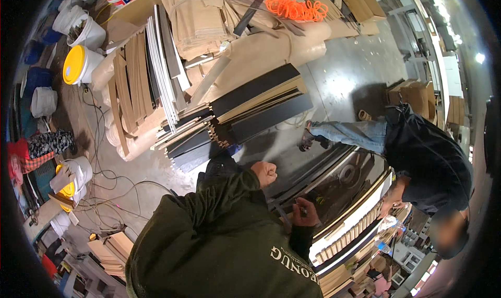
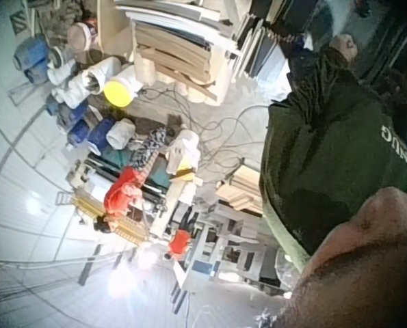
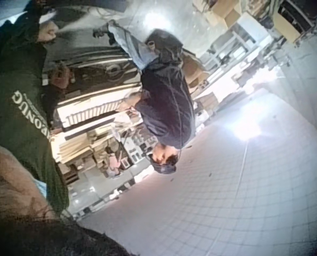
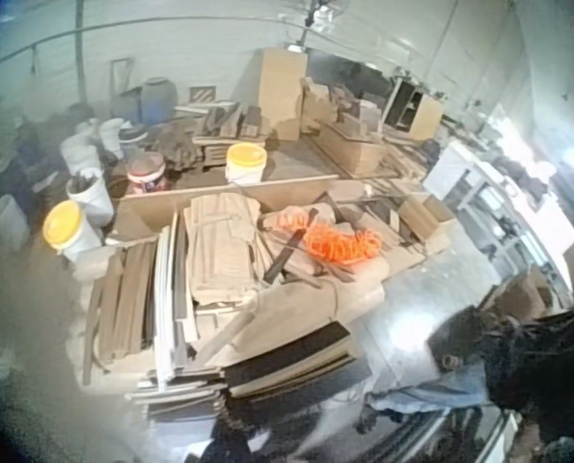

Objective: The person aligns wooden slats onto a template alongside a coworker, uses an air blow gun over the wooden pieces, taps the slats with a hammer, and positions a panel over the assembly.

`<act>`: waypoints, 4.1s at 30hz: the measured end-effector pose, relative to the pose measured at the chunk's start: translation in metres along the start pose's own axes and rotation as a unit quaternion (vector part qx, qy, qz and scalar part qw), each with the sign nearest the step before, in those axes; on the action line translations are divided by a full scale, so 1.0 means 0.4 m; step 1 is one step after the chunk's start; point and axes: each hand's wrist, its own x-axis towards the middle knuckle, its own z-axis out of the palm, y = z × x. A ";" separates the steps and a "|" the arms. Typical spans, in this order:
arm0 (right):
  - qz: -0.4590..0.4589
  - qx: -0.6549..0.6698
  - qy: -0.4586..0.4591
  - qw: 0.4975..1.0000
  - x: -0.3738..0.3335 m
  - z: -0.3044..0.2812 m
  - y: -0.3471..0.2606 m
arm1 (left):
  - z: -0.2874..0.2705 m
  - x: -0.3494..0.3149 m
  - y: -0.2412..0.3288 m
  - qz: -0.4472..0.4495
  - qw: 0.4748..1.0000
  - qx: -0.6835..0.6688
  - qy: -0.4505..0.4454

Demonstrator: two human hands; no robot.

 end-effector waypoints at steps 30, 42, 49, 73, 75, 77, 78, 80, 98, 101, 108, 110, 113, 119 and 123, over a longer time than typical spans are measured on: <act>-0.053 -0.006 -0.057 0.997 0.039 0.051 -0.065 | -0.089 -0.105 -0.028 -0.042 0.999 -0.009 0.007; 0.020 0.046 -0.076 0.996 -0.063 0.036 -0.052 | -0.055 -0.136 -0.046 0.064 0.994 -0.021 0.088; 0.121 0.040 0.039 0.991 -0.257 -0.051 -0.053 | 0.032 -0.181 -0.028 -0.034 0.996 0.007 -0.077; 0.275 0.021 0.294 0.915 -0.578 0.019 0.039 | 0.390 -0.005 -0.166 0.056 0.907 0.323 -0.265; 0.292 0.002 0.233 0.928 -0.529 -0.016 0.058 | 0.323 0.019 -0.233 -0.042 0.915 0.301 -0.267; 0.292 -0.080 0.206 0.930 -0.470 -0.052 0.074 | 0.255 0.052 -0.284 -0.128 0.911 0.285 -0.271; 0.291 -0.151 0.195 0.924 -0.445 -0.073 0.084 | 0.225 0.063 -0.308 -0.158 0.914 0.273 -0.254; 0.309 -0.227 0.198 0.902 -0.404 -0.099 0.110 | 0.169 0.068 -0.353 -0.224 0.916 0.253 -0.218; 0.637 -0.131 -0.046 0.758 -0.286 -0.049 0.139 | 0.075 0.119 -0.471 -0.323 0.865 0.266 -0.276; 0.623 -0.139 -0.050 0.768 -0.272 -0.055 0.135 | 0.085 0.128 -0.459 -0.320 0.847 0.301 -0.300; 0.630 -0.083 -0.050 0.771 -0.274 -0.081 0.134 | 0.084 0.120 -0.494 -0.294 0.837 0.315 -0.337; 0.622 -0.056 -0.062 0.778 -0.286 -0.093 0.138 | 0.080 0.114 -0.515 -0.288 0.839 0.316 -0.338; 0.572 -0.001 -0.052 0.819 -0.323 -0.132 0.146 | 0.075 0.096 -0.534 -0.262 0.849 0.308 -0.340; 0.520 0.108 -0.017 0.847 -0.372 -0.174 0.164 | 0.056 0.068 -0.591 -0.259 0.856 0.263 -0.362; 0.525 0.140 -0.009 0.840 -0.372 -0.171 0.157 | 0.045 0.052 -0.634 -0.267 0.845 0.286 -0.365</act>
